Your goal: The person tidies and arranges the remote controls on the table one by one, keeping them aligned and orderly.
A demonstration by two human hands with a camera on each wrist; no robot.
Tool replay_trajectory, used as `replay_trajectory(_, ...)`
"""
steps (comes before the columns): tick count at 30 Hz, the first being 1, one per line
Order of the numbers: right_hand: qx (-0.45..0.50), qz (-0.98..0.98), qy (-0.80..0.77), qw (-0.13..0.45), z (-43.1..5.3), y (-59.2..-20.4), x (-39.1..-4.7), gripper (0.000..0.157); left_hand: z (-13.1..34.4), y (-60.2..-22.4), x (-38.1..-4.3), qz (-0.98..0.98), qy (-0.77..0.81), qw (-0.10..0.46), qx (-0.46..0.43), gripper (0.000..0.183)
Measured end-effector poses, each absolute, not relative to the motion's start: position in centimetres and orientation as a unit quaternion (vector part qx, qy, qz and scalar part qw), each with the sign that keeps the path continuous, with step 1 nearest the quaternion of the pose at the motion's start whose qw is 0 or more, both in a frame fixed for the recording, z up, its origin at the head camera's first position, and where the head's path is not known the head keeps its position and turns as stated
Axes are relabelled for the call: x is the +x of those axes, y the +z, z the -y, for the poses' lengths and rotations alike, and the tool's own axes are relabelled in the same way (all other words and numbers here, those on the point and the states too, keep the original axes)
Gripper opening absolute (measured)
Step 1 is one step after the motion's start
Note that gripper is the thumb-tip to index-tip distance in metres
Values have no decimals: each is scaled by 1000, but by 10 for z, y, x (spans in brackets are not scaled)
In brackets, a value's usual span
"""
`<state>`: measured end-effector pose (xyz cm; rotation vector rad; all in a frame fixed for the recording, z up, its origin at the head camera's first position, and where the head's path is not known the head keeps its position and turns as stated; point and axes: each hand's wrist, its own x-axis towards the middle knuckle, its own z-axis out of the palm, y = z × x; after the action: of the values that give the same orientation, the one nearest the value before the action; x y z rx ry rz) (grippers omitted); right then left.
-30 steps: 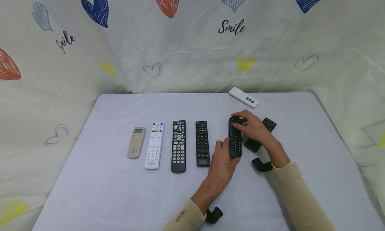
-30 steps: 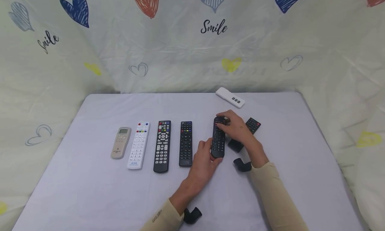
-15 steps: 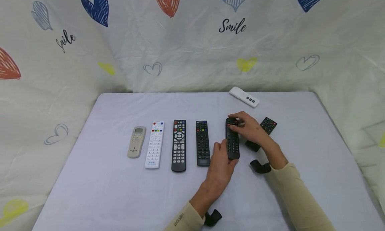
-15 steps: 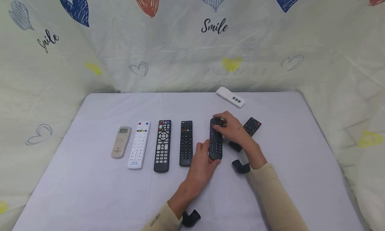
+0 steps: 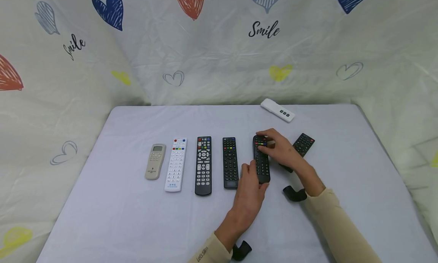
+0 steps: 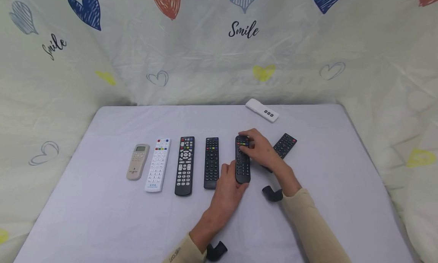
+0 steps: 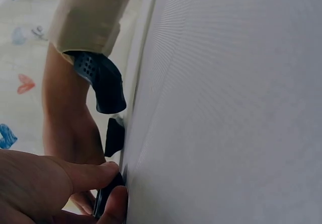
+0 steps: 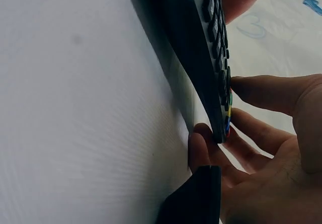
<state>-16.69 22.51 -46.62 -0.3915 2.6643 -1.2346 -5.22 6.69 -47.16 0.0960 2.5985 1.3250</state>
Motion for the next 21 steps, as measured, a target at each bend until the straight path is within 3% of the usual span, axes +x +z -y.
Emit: replay_trajectory(21, -138, -895, -415, 93, -213, -468, -166, 52, -64, -472, -48, -889, 448, 93, 23, 75)
